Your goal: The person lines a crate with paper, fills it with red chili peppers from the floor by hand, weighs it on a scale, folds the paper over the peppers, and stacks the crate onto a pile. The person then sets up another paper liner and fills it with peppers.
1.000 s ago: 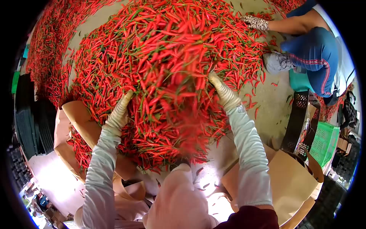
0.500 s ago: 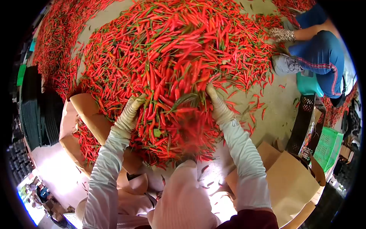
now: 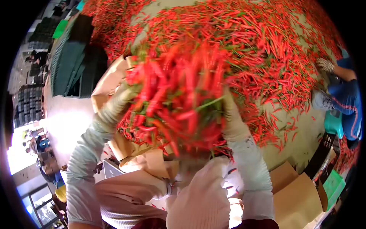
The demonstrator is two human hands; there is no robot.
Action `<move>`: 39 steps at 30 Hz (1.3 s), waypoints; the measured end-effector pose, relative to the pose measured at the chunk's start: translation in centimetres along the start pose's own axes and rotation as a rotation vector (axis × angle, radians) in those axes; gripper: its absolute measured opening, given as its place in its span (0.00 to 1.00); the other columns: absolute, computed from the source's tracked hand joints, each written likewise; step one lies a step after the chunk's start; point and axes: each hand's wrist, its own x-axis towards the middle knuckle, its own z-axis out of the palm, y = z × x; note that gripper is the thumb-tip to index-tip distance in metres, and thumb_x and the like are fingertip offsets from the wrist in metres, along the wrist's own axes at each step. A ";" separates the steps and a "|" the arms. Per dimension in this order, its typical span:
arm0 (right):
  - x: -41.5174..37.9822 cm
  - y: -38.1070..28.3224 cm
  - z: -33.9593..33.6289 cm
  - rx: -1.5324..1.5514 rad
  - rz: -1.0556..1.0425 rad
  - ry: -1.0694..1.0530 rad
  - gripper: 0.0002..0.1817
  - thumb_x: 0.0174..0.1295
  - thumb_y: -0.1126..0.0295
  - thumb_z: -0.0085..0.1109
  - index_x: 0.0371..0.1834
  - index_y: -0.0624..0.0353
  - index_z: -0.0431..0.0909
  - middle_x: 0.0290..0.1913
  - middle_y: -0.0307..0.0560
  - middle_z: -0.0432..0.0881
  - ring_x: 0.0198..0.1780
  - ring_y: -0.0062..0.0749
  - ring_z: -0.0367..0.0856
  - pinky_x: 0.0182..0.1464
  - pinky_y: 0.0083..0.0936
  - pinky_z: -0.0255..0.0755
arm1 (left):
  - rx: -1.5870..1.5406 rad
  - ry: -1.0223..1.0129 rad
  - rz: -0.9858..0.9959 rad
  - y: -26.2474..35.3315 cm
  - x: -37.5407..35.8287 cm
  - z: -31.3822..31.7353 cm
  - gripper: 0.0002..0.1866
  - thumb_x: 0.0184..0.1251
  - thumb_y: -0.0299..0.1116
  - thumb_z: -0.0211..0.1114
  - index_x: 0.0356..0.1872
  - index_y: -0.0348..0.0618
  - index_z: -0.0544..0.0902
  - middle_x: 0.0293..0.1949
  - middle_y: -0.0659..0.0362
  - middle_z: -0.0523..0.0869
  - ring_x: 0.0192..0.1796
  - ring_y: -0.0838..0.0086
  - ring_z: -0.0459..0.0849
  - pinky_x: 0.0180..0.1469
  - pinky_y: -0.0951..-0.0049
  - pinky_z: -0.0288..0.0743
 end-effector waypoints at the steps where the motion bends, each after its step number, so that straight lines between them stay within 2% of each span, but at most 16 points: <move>1: 0.8 0.5 3.4 0.027 0.034 -0.024 0.21 0.65 0.52 0.60 0.55 0.51 0.73 0.40 0.37 0.81 0.39 0.26 0.81 0.40 0.28 0.77 | 0.034 0.088 0.016 0.7 -1.9 -2.4 0.30 0.60 0.38 0.69 0.62 0.39 0.73 0.55 0.60 0.80 0.55 0.75 0.78 0.58 0.73 0.72; 4: 5.7 5.0 9.2 -0.097 0.018 -0.306 0.40 0.64 0.55 0.62 0.74 0.53 0.53 0.64 0.43 0.71 0.62 0.31 0.71 0.63 0.33 0.66 | 0.089 0.321 0.035 -1.6 -5.5 -11.8 0.36 0.59 0.46 0.69 0.66 0.41 0.69 0.57 0.57 0.79 0.57 0.71 0.77 0.59 0.67 0.73; 7: 10.4 10.3 12.9 -0.363 0.237 -0.283 0.51 0.61 0.49 0.62 0.80 0.51 0.40 0.78 0.50 0.49 0.77 0.38 0.50 0.73 0.35 0.52 | 0.120 0.559 -0.081 -8.5 -6.7 -21.0 0.47 0.60 0.61 0.67 0.74 0.47 0.58 0.68 0.51 0.71 0.69 0.60 0.69 0.66 0.56 0.69; 9: 13.9 13.7 12.8 -1.031 0.097 -0.326 0.54 0.60 0.52 0.64 0.80 0.53 0.37 0.80 0.52 0.41 0.79 0.39 0.45 0.75 0.32 0.48 | 0.266 0.629 -0.207 -13.3 -6.0 -23.8 0.48 0.61 0.61 0.65 0.77 0.54 0.52 0.73 0.51 0.61 0.73 0.54 0.60 0.68 0.51 0.63; 13: 11.9 15.7 12.0 -1.122 0.023 -0.280 0.42 0.62 0.59 0.61 0.77 0.57 0.52 0.77 0.58 0.54 0.73 0.43 0.61 0.70 0.29 0.58 | 1.193 0.646 -0.259 -16.1 -4.0 -20.4 0.43 0.65 0.58 0.57 0.77 0.68 0.46 0.78 0.53 0.49 0.75 0.41 0.52 0.68 0.46 0.63; 15: 9.3 14.2 9.5 -1.040 -0.197 -0.295 0.34 0.63 0.67 0.60 0.72 0.60 0.60 0.72 0.57 0.62 0.66 0.40 0.71 0.65 0.28 0.67 | 1.330 0.666 -0.549 -13.0 -2.6 -17.3 0.41 0.66 0.55 0.55 0.77 0.67 0.48 0.78 0.55 0.50 0.72 0.39 0.58 0.67 0.47 0.65; 17: 6.5 11.4 7.0 -0.876 -0.002 -0.184 0.26 0.62 0.66 0.59 0.63 0.62 0.72 0.67 0.58 0.70 0.66 0.41 0.71 0.64 0.29 0.68 | 1.296 0.705 -0.552 -13.2 -1.5 -18.4 0.40 0.65 0.53 0.55 0.76 0.63 0.51 0.77 0.53 0.54 0.65 0.37 0.69 0.64 0.47 0.69; 22: -2.7 3.5 -8.1 -1.314 -0.417 0.300 0.21 0.63 0.68 0.59 0.59 0.62 0.75 0.60 0.58 0.76 0.63 0.45 0.74 0.62 0.33 0.69 | 1.600 0.345 -0.225 -15.5 -7.1 -15.3 0.36 0.60 0.46 0.61 0.72 0.56 0.64 0.70 0.39 0.63 0.58 0.33 0.73 0.59 0.44 0.71; 24: -6.2 0.1 -14.1 -1.657 -0.488 0.513 0.23 0.62 0.65 0.62 0.59 0.61 0.75 0.64 0.61 0.71 0.65 0.55 0.70 0.66 0.39 0.65 | 1.720 0.077 -0.514 -12.4 -8.7 -10.3 0.39 0.57 0.45 0.64 0.73 0.60 0.63 0.72 0.42 0.61 0.58 0.32 0.73 0.55 0.44 0.75; 25: -7.8 -1.0 -17.4 -1.634 -0.546 0.615 0.23 0.63 0.61 0.62 0.58 0.62 0.75 0.65 0.63 0.69 0.67 0.55 0.68 0.66 0.39 0.65 | 1.797 0.048 -0.667 -9.7 -8.3 -6.3 0.40 0.52 0.38 0.68 0.71 0.62 0.66 0.72 0.44 0.62 0.61 0.43 0.74 0.59 0.53 0.76; 27: -10.1 -3.4 -23.3 -1.671 -0.212 0.974 0.27 0.65 0.56 0.59 0.63 0.60 0.72 0.67 0.62 0.68 0.67 0.52 0.67 0.67 0.37 0.63 | 1.704 0.013 -0.800 -7.1 -5.2 -1.5 0.37 0.55 0.38 0.67 0.70 0.60 0.68 0.69 0.46 0.67 0.62 0.51 0.75 0.56 0.57 0.78; 28: -11.2 -3.7 -25.7 -1.675 -0.199 0.989 0.27 0.65 0.56 0.59 0.63 0.60 0.72 0.67 0.62 0.68 0.67 0.52 0.67 0.67 0.37 0.63 | 1.494 -0.057 -0.600 -7.4 -4.5 0.3 0.35 0.57 0.39 0.67 0.69 0.55 0.69 0.67 0.46 0.69 0.62 0.54 0.75 0.57 0.61 0.77; 31: -11.9 -2.4 -33.9 -1.115 0.073 1.115 0.34 0.65 0.47 0.57 0.69 0.55 0.68 0.70 0.59 0.66 0.66 0.49 0.68 0.67 0.35 0.62 | 0.661 -0.054 -0.067 -13.6 -1.1 4.7 0.40 0.60 0.46 0.69 0.70 0.39 0.64 0.67 0.45 0.69 0.66 0.58 0.71 0.65 0.68 0.69; 33: -11.5 0.0 -40.3 -0.993 0.066 0.736 0.42 0.61 0.39 0.58 0.73 0.54 0.64 0.69 0.54 0.69 0.64 0.44 0.70 0.67 0.35 0.62 | 0.884 0.248 -0.209 -16.7 1.8 5.8 0.46 0.60 0.54 0.67 0.72 0.39 0.58 0.71 0.36 0.59 0.72 0.44 0.61 0.72 0.63 0.58; 37: -12.5 1.4 -27.7 -0.435 0.274 0.822 0.44 0.59 0.39 0.61 0.71 0.58 0.65 0.65 0.51 0.74 0.63 0.41 0.72 0.65 0.36 0.66 | 0.455 0.439 -0.713 -24.5 5.7 3.0 0.59 0.52 0.64 0.70 0.75 0.36 0.49 0.74 0.38 0.55 0.75 0.49 0.57 0.73 0.58 0.55; 39: -11.7 2.8 -27.5 -0.013 0.254 0.521 0.41 0.60 0.42 0.62 0.70 0.57 0.66 0.61 0.48 0.78 0.59 0.39 0.76 0.63 0.38 0.70 | 0.439 0.510 -0.780 -21.2 5.0 5.5 0.61 0.50 0.66 0.70 0.75 0.37 0.49 0.73 0.38 0.56 0.74 0.51 0.57 0.71 0.58 0.57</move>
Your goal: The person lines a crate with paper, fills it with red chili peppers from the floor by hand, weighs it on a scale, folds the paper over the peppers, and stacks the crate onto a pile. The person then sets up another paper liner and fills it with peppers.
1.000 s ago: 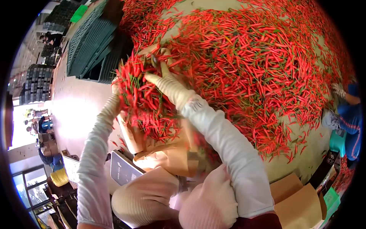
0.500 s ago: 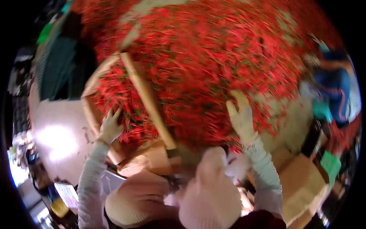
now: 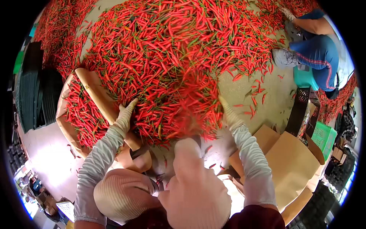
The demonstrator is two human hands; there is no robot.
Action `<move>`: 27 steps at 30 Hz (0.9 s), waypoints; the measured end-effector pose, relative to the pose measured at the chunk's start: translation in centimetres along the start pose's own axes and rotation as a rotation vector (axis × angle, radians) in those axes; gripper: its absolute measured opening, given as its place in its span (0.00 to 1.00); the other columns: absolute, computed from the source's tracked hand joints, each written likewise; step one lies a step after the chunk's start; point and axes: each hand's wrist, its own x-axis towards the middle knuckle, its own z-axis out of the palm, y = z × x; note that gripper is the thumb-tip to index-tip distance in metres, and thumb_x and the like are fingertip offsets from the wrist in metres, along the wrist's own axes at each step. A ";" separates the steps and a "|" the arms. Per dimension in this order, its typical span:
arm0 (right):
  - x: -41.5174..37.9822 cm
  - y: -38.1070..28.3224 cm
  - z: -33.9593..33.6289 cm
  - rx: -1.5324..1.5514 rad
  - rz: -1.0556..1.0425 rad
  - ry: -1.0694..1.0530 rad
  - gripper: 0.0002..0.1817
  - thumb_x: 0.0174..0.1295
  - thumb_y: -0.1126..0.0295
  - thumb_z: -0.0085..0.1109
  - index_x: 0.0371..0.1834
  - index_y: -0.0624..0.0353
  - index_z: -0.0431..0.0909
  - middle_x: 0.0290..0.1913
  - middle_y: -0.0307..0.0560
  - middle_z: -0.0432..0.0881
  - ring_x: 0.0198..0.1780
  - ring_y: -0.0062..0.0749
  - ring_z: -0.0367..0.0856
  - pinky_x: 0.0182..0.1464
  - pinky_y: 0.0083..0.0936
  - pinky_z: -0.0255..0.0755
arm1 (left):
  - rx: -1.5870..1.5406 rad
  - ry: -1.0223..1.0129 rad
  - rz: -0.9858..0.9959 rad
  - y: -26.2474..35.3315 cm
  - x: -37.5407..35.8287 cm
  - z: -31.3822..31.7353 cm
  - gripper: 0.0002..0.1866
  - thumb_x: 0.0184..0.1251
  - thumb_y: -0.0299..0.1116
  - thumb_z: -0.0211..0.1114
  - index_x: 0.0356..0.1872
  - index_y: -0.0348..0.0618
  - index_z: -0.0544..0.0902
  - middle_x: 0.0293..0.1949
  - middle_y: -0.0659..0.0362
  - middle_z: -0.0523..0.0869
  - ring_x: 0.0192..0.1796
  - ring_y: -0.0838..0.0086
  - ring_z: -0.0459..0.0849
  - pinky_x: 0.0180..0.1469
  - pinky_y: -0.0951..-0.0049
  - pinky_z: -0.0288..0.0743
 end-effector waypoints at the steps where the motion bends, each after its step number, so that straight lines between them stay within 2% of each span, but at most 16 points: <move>1: 0.9 1.3 1.4 0.051 -0.154 -0.007 0.36 0.59 0.45 0.65 0.65 0.53 0.71 0.57 0.46 0.80 0.54 0.38 0.78 0.59 0.37 0.74 | -0.104 -0.064 0.032 -1.3 1.0 0.4 0.59 0.51 0.65 0.70 0.75 0.41 0.50 0.72 0.44 0.60 0.71 0.55 0.61 0.69 0.59 0.61; 2: 0.7 1.6 3.5 0.061 -0.147 -0.010 0.36 0.59 0.45 0.65 0.65 0.53 0.71 0.57 0.46 0.80 0.54 0.38 0.78 0.59 0.37 0.74 | -0.095 -0.056 0.028 -2.2 1.1 0.8 0.59 0.51 0.65 0.70 0.75 0.41 0.50 0.72 0.44 0.60 0.71 0.55 0.61 0.69 0.59 0.61; 4: -0.1 1.1 7.9 0.091 -0.066 -0.065 0.32 0.60 0.45 0.65 0.63 0.53 0.74 0.54 0.44 0.82 0.50 0.36 0.80 0.57 0.33 0.74 | -0.517 -0.210 -0.092 -3.6 1.4 2.3 0.54 0.51 0.60 0.74 0.75 0.48 0.56 0.71 0.56 0.66 0.70 0.63 0.67 0.67 0.63 0.68; 5: 0.5 1.7 8.9 0.100 -0.064 -0.063 0.32 0.60 0.45 0.65 0.63 0.53 0.74 0.54 0.44 0.82 0.50 0.36 0.80 0.57 0.33 0.74 | -0.600 -0.284 -0.167 -3.4 1.3 3.0 0.46 0.55 0.59 0.72 0.71 0.49 0.64 0.66 0.57 0.73 0.65 0.66 0.73 0.65 0.64 0.70; 7: 1.3 2.1 10.5 0.210 0.196 -0.166 0.29 0.62 0.47 0.63 0.61 0.53 0.75 0.52 0.43 0.82 0.49 0.34 0.80 0.54 0.32 0.74 | -0.827 -0.526 -0.164 -2.6 -0.8 3.9 0.27 0.65 0.54 0.66 0.59 0.51 0.79 0.54 0.62 0.84 0.57 0.70 0.81 0.62 0.65 0.75; 8: 1.1 2.1 11.9 0.243 0.287 -0.196 0.28 0.63 0.47 0.62 0.61 0.53 0.75 0.51 0.43 0.82 0.48 0.34 0.80 0.53 0.31 0.74 | -0.830 -0.525 -0.171 -2.8 -1.3 4.0 0.27 0.65 0.54 0.66 0.59 0.51 0.79 0.54 0.62 0.84 0.57 0.70 0.81 0.62 0.65 0.75; 10: -0.6 0.6 14.6 0.077 0.208 -0.278 0.26 0.66 0.47 0.59 0.60 0.52 0.76 0.47 0.41 0.83 0.43 0.31 0.79 0.49 0.30 0.73 | -1.081 -0.752 -0.038 -3.1 -1.8 3.7 0.27 0.67 0.52 0.64 0.62 0.50 0.76 0.57 0.61 0.82 0.58 0.69 0.80 0.63 0.65 0.74; 11: -1.5 0.1 15.5 0.065 0.217 -0.285 0.26 0.66 0.47 0.59 0.60 0.52 0.76 0.47 0.41 0.83 0.43 0.31 0.79 0.49 0.30 0.73 | -0.987 -0.876 -0.059 -3.3 -2.1 2.7 0.28 0.68 0.50 0.64 0.64 0.47 0.74 0.59 0.60 0.82 0.59 0.69 0.79 0.64 0.64 0.73; 14: -2.5 -0.1 17.4 -0.031 0.221 -0.238 0.31 0.61 0.42 0.61 0.60 0.52 0.76 0.47 0.43 0.84 0.39 0.28 0.81 0.41 0.23 0.76 | -0.872 -0.741 0.188 -3.2 -3.9 0.9 0.28 0.69 0.48 0.63 0.66 0.46 0.72 0.60 0.59 0.80 0.61 0.69 0.78 0.64 0.64 0.73; 16: -2.3 0.4 17.6 -0.035 0.183 -0.432 0.26 0.66 0.46 0.58 0.59 0.50 0.77 0.40 0.33 0.83 0.34 0.23 0.79 0.41 0.21 0.73 | -0.903 -0.653 0.228 -4.0 -4.2 -0.7 0.28 0.69 0.45 0.64 0.66 0.46 0.72 0.62 0.57 0.78 0.60 0.68 0.78 0.63 0.64 0.73; 18: -2.8 1.5 20.4 -0.063 0.153 -0.335 0.25 0.66 0.47 0.58 0.59 0.50 0.78 0.39 0.31 0.83 0.34 0.21 0.79 0.39 0.18 0.74 | -0.912 -0.510 0.263 -2.0 -8.4 -3.8 0.27 0.70 0.43 0.64 0.65 0.42 0.72 0.61 0.57 0.77 0.61 0.68 0.77 0.63 0.64 0.72; 19: -3.5 1.3 22.0 -0.165 0.078 -0.393 0.26 0.66 0.48 0.58 0.61 0.51 0.76 0.42 0.33 0.82 0.36 0.21 0.80 0.40 0.18 0.75 | -0.736 -0.471 0.456 -2.0 -9.7 -5.9 0.29 0.70 0.42 0.63 0.68 0.45 0.67 0.60 0.60 0.76 0.59 0.70 0.76 0.60 0.67 0.73; 23: -6.6 3.2 31.1 -0.315 -0.053 -0.648 0.31 0.65 0.49 0.57 0.64 0.58 0.71 0.55 0.40 0.80 0.54 0.24 0.77 0.57 0.25 0.72 | -0.903 -0.533 0.521 -6.7 -13.8 -13.4 0.33 0.71 0.53 0.58 0.70 0.45 0.67 0.65 0.57 0.75 0.66 0.68 0.73 0.65 0.60 0.71; 24: -6.5 4.6 32.5 -0.357 -0.085 -0.776 0.33 0.66 0.53 0.57 0.71 0.58 0.63 0.62 0.40 0.74 0.61 0.24 0.72 0.64 0.26 0.66 | -0.834 -0.346 0.514 -8.3 -14.3 -15.1 0.36 0.68 0.57 0.60 0.70 0.46 0.66 0.64 0.57 0.75 0.65 0.67 0.75 0.64 0.58 0.73; 25: -5.6 6.8 33.7 -0.405 0.051 -0.816 0.38 0.66 0.56 0.57 0.76 0.59 0.54 0.68 0.41 0.68 0.67 0.27 0.65 0.69 0.28 0.59 | -0.886 -0.305 0.433 -11.8 -13.3 -16.9 0.36 0.68 0.57 0.60 0.70 0.46 0.66 0.64 0.57 0.75 0.64 0.66 0.76 0.64 0.58 0.74; 27: -6.6 8.7 37.4 -0.513 -0.068 -0.886 0.44 0.66 0.60 0.58 0.79 0.59 0.42 0.73 0.47 0.59 0.72 0.28 0.56 0.72 0.25 0.52 | -0.940 -0.238 0.271 -15.8 -11.2 -20.0 0.35 0.68 0.57 0.60 0.70 0.48 0.67 0.64 0.57 0.75 0.62 0.64 0.78 0.63 0.59 0.75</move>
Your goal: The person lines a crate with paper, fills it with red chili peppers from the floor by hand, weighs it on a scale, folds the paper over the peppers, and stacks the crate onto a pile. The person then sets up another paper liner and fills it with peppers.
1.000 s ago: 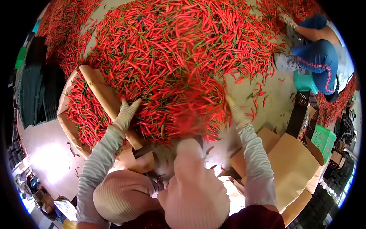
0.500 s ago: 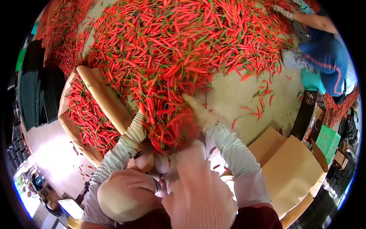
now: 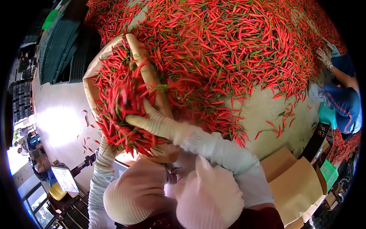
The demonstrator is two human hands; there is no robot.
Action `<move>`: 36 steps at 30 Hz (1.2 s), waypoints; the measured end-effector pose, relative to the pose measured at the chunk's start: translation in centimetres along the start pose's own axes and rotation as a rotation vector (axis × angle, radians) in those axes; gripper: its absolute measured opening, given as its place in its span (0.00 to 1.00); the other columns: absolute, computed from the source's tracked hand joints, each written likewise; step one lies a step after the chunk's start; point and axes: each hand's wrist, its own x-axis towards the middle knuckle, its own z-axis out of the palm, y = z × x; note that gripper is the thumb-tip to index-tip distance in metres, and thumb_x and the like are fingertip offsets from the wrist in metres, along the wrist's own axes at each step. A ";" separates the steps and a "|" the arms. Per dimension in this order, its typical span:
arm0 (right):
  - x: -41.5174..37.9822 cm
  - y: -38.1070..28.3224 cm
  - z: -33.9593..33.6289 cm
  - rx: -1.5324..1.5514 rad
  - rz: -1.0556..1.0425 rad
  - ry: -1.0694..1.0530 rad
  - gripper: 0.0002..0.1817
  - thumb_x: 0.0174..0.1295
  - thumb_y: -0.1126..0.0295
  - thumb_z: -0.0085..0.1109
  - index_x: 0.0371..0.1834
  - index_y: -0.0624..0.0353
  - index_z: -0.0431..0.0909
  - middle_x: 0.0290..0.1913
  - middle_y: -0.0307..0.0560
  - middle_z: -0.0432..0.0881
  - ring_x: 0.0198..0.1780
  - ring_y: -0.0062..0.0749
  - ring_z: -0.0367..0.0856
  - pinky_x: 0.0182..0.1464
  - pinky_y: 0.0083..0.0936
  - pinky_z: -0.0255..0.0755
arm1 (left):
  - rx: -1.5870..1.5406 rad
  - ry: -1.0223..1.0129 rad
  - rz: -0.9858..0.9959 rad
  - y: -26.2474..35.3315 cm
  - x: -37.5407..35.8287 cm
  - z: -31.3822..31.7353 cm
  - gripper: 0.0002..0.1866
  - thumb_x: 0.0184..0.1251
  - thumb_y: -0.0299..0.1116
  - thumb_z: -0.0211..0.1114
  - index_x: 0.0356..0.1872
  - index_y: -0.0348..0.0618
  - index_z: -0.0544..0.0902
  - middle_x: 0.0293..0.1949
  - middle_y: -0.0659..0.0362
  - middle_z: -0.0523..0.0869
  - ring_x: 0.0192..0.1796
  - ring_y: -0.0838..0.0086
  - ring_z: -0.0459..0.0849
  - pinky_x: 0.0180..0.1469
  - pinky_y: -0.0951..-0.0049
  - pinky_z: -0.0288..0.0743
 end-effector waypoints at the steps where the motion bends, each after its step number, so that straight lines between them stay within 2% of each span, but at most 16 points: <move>1: 0.8 0.4 0.3 -0.086 0.091 -0.053 0.46 0.66 0.61 0.58 0.79 0.59 0.38 0.74 0.49 0.56 0.73 0.28 0.53 0.72 0.24 0.51 | -0.005 0.057 -0.057 0.5 0.3 -0.8 0.34 0.68 0.56 0.60 0.70 0.50 0.66 0.64 0.57 0.75 0.61 0.62 0.79 0.63 0.59 0.75; 3: -0.1 0.3 0.4 -0.325 0.114 0.046 0.41 0.65 0.64 0.59 0.77 0.63 0.47 0.57 0.46 0.70 0.55 0.24 0.69 0.55 0.20 0.66 | -0.038 0.305 -0.153 1.1 0.9 -1.7 0.37 0.64 0.51 0.65 0.72 0.53 0.64 0.68 0.54 0.70 0.66 0.61 0.72 0.64 0.61 0.71; 5: -2.2 -1.2 -2.7 -0.305 0.089 0.204 0.33 0.62 0.66 0.60 0.69 0.66 0.60 0.46 0.46 0.76 0.45 0.24 0.75 0.46 0.22 0.71 | 0.576 0.424 0.456 -0.6 3.5 -6.2 0.32 0.65 0.34 0.64 0.70 0.48 0.66 0.67 0.51 0.69 0.65 0.59 0.72 0.68 0.60 0.66; 6: -3.3 -1.9 -4.3 -0.294 0.074 0.283 0.29 0.61 0.67 0.60 0.65 0.67 0.66 0.41 0.46 0.79 0.40 0.24 0.78 0.41 0.24 0.73 | 1.217 0.638 0.761 1.0 3.3 -1.7 0.32 0.62 0.22 0.61 0.70 0.44 0.65 0.66 0.48 0.69 0.65 0.58 0.72 0.68 0.61 0.66; 7: -4.7 -0.5 -7.9 -0.497 -0.047 0.556 0.26 0.60 0.68 0.60 0.61 0.66 0.69 0.41 0.48 0.78 0.43 0.25 0.76 0.44 0.24 0.73 | 1.409 0.583 0.952 2.5 3.6 1.0 0.31 0.61 0.22 0.61 0.68 0.42 0.68 0.62 0.48 0.74 0.62 0.59 0.75 0.64 0.64 0.69; 9: -8.6 -0.4 -14.8 -0.474 -0.170 0.987 0.33 0.61 0.59 0.61 0.67 0.62 0.64 0.54 0.51 0.73 0.51 0.34 0.74 0.51 0.29 0.71 | 0.888 0.222 0.506 4.6 5.0 8.5 0.26 0.66 0.25 0.59 0.67 0.36 0.69 0.59 0.52 0.76 0.57 0.66 0.77 0.65 0.68 0.68; 13: -16.7 1.5 -31.4 -0.153 -0.229 1.457 0.40 0.60 0.47 0.63 0.71 0.52 0.61 0.65 0.49 0.69 0.62 0.42 0.70 0.60 0.36 0.68 | 0.904 -0.260 0.530 3.3 16.9 16.7 0.33 0.66 0.36 0.65 0.69 0.35 0.66 0.67 0.47 0.70 0.64 0.63 0.73 0.67 0.69 0.66; 15: -19.2 2.0 -35.3 -0.024 -0.143 1.578 0.38 0.59 0.44 0.64 0.69 0.47 0.65 0.64 0.45 0.71 0.66 0.43 0.67 0.62 0.39 0.66 | 1.058 -0.046 0.303 3.5 26.5 21.2 0.46 0.60 0.56 0.66 0.73 0.39 0.60 0.66 0.41 0.71 0.70 0.54 0.68 0.70 0.64 0.62; 17: -18.0 0.5 -35.0 0.411 -0.137 1.095 0.46 0.52 0.35 0.65 0.72 0.45 0.61 0.69 0.46 0.65 0.71 0.42 0.61 0.63 0.48 0.64 | 1.297 0.045 0.305 2.4 33.0 19.7 0.60 0.50 0.70 0.66 0.77 0.44 0.50 0.72 0.39 0.60 0.76 0.52 0.56 0.75 0.60 0.53; 21: -15.4 0.2 -35.6 0.486 -0.215 0.953 0.44 0.57 0.40 0.63 0.73 0.46 0.58 0.70 0.48 0.65 0.74 0.45 0.56 0.69 0.52 0.57 | 1.075 0.193 0.173 2.2 38.7 20.6 0.71 0.35 0.75 0.71 0.78 0.45 0.46 0.75 0.42 0.52 0.77 0.51 0.52 0.75 0.53 0.50; 22: -13.9 0.7 -35.7 0.330 -0.214 0.806 0.53 0.52 0.33 0.64 0.76 0.47 0.54 0.72 0.50 0.63 0.71 0.50 0.61 0.72 0.55 0.52 | 0.992 0.138 0.189 1.2 40.7 19.7 0.70 0.37 0.73 0.72 0.78 0.45 0.46 0.75 0.43 0.55 0.77 0.52 0.53 0.75 0.54 0.50; 26: -8.8 5.0 -35.0 0.075 -0.305 0.703 0.47 0.54 0.33 0.61 0.72 0.49 0.62 0.70 0.44 0.68 0.68 0.50 0.66 0.73 0.48 0.57 | 0.548 -0.222 -0.011 2.2 29.1 25.8 0.71 0.37 0.66 0.77 0.78 0.45 0.44 0.78 0.51 0.51 0.79 0.63 0.46 0.76 0.58 0.43; 28: -5.3 3.5 -33.1 -0.188 -0.373 0.544 0.47 0.53 0.31 0.60 0.71 0.49 0.64 0.69 0.41 0.69 0.67 0.49 0.67 0.72 0.45 0.60 | 0.426 -0.314 -0.027 0.9 27.9 26.2 0.64 0.42 0.65 0.75 0.77 0.46 0.50 0.76 0.54 0.55 0.78 0.66 0.49 0.75 0.60 0.47; 30: -3.9 1.0 -30.0 0.507 -0.152 0.672 0.48 0.52 0.29 0.59 0.71 0.47 0.65 0.67 0.44 0.72 0.67 0.43 0.68 0.69 0.43 0.64 | 0.334 -0.347 -0.064 -1.4 29.7 24.5 0.49 0.52 0.58 0.73 0.72 0.46 0.63 0.69 0.56 0.69 0.70 0.69 0.66 0.69 0.62 0.62; 32: -4.2 2.0 -30.0 0.548 -0.125 0.683 0.48 0.52 0.29 0.59 0.71 0.47 0.65 0.66 0.44 0.73 0.67 0.41 0.69 0.68 0.41 0.64 | 0.201 -0.381 -0.222 -2.7 31.6 23.3 0.26 0.62 0.47 0.70 0.57 0.46 0.79 0.51 0.62 0.85 0.52 0.76 0.83 0.54 0.68 0.78; 36: -4.5 1.6 -29.2 0.446 -0.151 0.732 0.46 0.56 0.30 0.56 0.70 0.49 0.66 0.64 0.43 0.74 0.66 0.37 0.71 0.67 0.38 0.66 | 0.100 -0.400 -0.114 -2.9 26.3 25.3 0.25 0.62 0.45 0.71 0.56 0.43 0.80 0.52 0.62 0.85 0.54 0.76 0.81 0.59 0.71 0.74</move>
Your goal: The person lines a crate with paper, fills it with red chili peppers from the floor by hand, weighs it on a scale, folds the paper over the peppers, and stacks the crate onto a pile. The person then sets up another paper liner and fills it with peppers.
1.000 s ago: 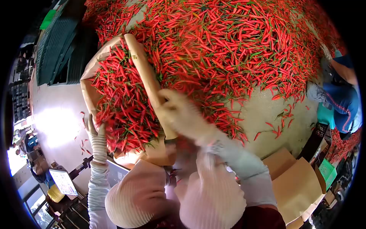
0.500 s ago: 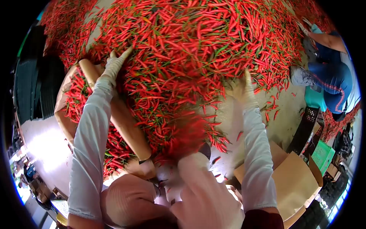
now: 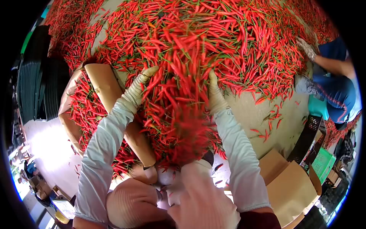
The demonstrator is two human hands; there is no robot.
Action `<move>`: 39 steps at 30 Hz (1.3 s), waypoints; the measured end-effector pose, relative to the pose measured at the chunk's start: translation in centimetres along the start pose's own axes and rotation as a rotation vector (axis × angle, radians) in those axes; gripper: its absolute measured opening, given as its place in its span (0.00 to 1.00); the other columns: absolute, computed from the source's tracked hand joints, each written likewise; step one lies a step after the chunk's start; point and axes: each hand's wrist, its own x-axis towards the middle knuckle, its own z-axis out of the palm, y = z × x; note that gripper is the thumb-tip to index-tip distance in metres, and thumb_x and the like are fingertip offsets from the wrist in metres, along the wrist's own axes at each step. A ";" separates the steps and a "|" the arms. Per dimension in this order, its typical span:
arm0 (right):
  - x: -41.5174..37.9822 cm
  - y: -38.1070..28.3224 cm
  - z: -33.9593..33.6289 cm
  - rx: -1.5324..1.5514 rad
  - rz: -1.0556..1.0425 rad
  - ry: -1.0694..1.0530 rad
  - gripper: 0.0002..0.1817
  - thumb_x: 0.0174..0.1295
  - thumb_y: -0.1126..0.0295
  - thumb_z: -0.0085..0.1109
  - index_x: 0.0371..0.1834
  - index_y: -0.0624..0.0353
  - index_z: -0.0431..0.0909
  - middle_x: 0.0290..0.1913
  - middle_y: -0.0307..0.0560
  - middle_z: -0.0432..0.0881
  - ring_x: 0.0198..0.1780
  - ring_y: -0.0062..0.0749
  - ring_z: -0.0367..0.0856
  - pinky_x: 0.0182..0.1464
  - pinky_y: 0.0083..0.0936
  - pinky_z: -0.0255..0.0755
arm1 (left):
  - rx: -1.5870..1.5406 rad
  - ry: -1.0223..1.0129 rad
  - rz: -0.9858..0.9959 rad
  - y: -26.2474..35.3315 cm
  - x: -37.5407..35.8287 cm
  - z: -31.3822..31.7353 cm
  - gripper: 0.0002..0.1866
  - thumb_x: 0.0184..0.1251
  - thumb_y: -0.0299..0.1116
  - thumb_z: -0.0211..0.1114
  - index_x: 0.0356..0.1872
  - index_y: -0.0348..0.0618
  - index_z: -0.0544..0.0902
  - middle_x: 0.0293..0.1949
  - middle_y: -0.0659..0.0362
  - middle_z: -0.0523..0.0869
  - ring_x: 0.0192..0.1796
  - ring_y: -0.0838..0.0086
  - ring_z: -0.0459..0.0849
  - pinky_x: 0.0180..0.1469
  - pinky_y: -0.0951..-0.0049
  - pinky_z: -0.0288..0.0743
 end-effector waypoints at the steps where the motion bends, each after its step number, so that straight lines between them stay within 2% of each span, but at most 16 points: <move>1: -0.9 0.0 0.6 -0.039 -0.090 -0.032 0.45 0.57 0.30 0.56 0.69 0.50 0.66 0.64 0.43 0.75 0.65 0.38 0.72 0.65 0.38 0.68 | 0.004 -0.037 0.067 0.8 -1.9 1.1 0.24 0.63 0.42 0.70 0.57 0.40 0.79 0.53 0.62 0.84 0.55 0.76 0.81 0.61 0.71 0.73; 6: -6.4 -0.5 6.1 -0.106 -0.123 -0.092 0.41 0.60 0.32 0.53 0.66 0.52 0.69 0.60 0.42 0.77 0.60 0.31 0.75 0.61 0.36 0.71 | -0.126 -0.220 0.027 2.2 -5.9 -0.8 0.22 0.68 0.39 0.65 0.58 0.39 0.78 0.56 0.60 0.82 0.57 0.75 0.79 0.62 0.72 0.72; 8: -7.7 0.1 10.6 -0.111 -0.120 -0.183 0.40 0.61 0.33 0.53 0.66 0.52 0.70 0.58 0.42 0.78 0.59 0.30 0.76 0.60 0.35 0.72 | 0.033 -0.057 0.219 5.9 -12.9 -0.1 0.23 0.70 0.39 0.62 0.62 0.38 0.74 0.58 0.58 0.80 0.60 0.75 0.77 0.65 0.71 0.69; 12: -8.0 1.4 14.1 -0.241 -0.110 -0.326 0.34 0.64 0.39 0.53 0.63 0.52 0.72 0.54 0.40 0.80 0.55 0.26 0.78 0.59 0.29 0.72 | 0.151 -0.247 0.601 4.9 -18.8 -7.0 0.22 0.72 0.31 0.58 0.65 0.37 0.71 0.63 0.56 0.76 0.64 0.69 0.75 0.68 0.66 0.67; 14: -12.0 3.1 23.0 -0.309 0.013 -0.232 0.29 0.64 0.43 0.55 0.61 0.52 0.75 0.51 0.40 0.81 0.51 0.27 0.79 0.55 0.26 0.74 | 0.167 0.054 0.619 5.4 -22.9 -9.3 0.21 0.71 0.34 0.60 0.62 0.39 0.74 0.59 0.57 0.78 0.61 0.72 0.77 0.64 0.68 0.70; 19: -7.8 9.1 29.5 -0.002 0.486 -0.571 0.25 0.63 0.56 0.63 0.61 0.53 0.75 0.54 0.43 0.80 0.55 0.28 0.76 0.58 0.27 0.73 | -0.130 0.488 0.454 6.4 -27.2 -20.0 0.25 0.65 0.36 0.67 0.63 0.47 0.74 0.55 0.59 0.81 0.54 0.69 0.82 0.54 0.68 0.78; 21: -2.7 14.4 29.7 -0.121 0.306 -0.535 0.26 0.67 0.52 0.58 0.64 0.54 0.73 0.57 0.42 0.79 0.56 0.28 0.76 0.60 0.29 0.72 | -0.176 0.519 0.468 6.8 -25.4 -23.4 0.23 0.68 0.37 0.63 0.63 0.45 0.75 0.55 0.56 0.82 0.54 0.67 0.82 0.55 0.66 0.79; 23: -1.1 14.8 32.3 -0.747 0.231 -0.454 0.28 0.65 0.52 0.60 0.65 0.53 0.72 0.59 0.43 0.78 0.60 0.27 0.72 0.64 0.31 0.68 | -0.165 0.640 0.464 7.8 -24.1 -24.9 0.23 0.70 0.39 0.62 0.63 0.44 0.75 0.54 0.54 0.83 0.54 0.65 0.82 0.55 0.66 0.79; 24: -1.1 15.6 32.8 -0.706 0.091 -0.524 0.34 0.57 0.50 0.68 0.63 0.55 0.72 0.60 0.44 0.77 0.61 0.33 0.71 0.66 0.33 0.60 | -0.126 0.737 0.452 8.4 -23.8 -25.2 0.24 0.69 0.40 0.63 0.64 0.43 0.74 0.53 0.54 0.84 0.53 0.66 0.82 0.53 0.68 0.79; 26: -0.5 13.6 32.9 -0.844 0.223 -0.579 0.45 0.62 0.51 0.64 0.78 0.42 0.49 0.74 0.46 0.60 0.71 0.41 0.62 0.71 0.38 0.59 | -0.148 0.742 0.469 8.6 -23.6 -26.9 0.26 0.68 0.40 0.65 0.65 0.44 0.74 0.54 0.54 0.83 0.53 0.67 0.82 0.53 0.69 0.78; 28: -3.8 10.4 34.0 -1.064 0.368 -0.523 0.48 0.62 0.50 0.63 0.80 0.46 0.44 0.78 0.48 0.54 0.74 0.44 0.57 0.72 0.39 0.56 | 0.208 0.890 0.575 7.1 -22.4 -29.2 0.31 0.68 0.40 0.64 0.70 0.43 0.68 0.57 0.54 0.81 0.55 0.67 0.81 0.55 0.71 0.76; 31: -3.2 10.4 32.6 -1.253 -0.216 -0.681 0.52 0.61 0.47 0.62 0.79 0.58 0.41 0.80 0.54 0.44 0.79 0.48 0.44 0.76 0.40 0.46 | 0.544 0.770 0.822 6.4 -24.3 -26.0 0.38 0.65 0.42 0.67 0.73 0.44 0.61 0.64 0.48 0.73 0.64 0.62 0.73 0.63 0.67 0.70; 32: -3.8 10.2 33.3 -1.349 -0.208 -0.628 0.53 0.60 0.46 0.62 0.78 0.61 0.42 0.80 0.57 0.43 0.80 0.49 0.41 0.77 0.40 0.43 | 0.753 0.783 0.896 5.5 -25.1 -24.4 0.42 0.63 0.43 0.68 0.75 0.44 0.58 0.68 0.46 0.68 0.68 0.59 0.69 0.67 0.65 0.66; 35: -3.7 13.6 35.3 -1.665 -0.418 -0.615 0.48 0.60 0.47 0.62 0.77 0.57 0.49 0.78 0.67 0.44 0.80 0.52 0.38 0.78 0.36 0.41 | 1.222 0.951 0.435 5.5 -23.5 -22.1 0.46 0.56 0.45 0.69 0.75 0.64 0.53 0.76 0.47 0.51 0.75 0.42 0.52 0.70 0.43 0.61; 37: -4.2 15.4 36.8 -2.081 -0.707 -0.467 0.44 0.60 0.46 0.60 0.76 0.48 0.54 0.76 0.68 0.49 0.75 0.63 0.51 0.75 0.38 0.50 | 1.280 0.986 0.346 5.9 -21.6 -23.9 0.45 0.57 0.44 0.68 0.75 0.67 0.54 0.76 0.47 0.51 0.75 0.44 0.53 0.69 0.45 0.62; 39: 0.6 17.5 35.4 -1.861 -0.880 -0.446 0.39 0.61 0.53 0.58 0.75 0.49 0.58 0.75 0.66 0.51 0.72 0.63 0.57 0.73 0.42 0.54 | 1.178 0.911 0.382 7.6 -21.2 -25.7 0.40 0.62 0.39 0.66 0.75 0.61 0.57 0.75 0.39 0.52 0.74 0.42 0.54 0.74 0.54 0.56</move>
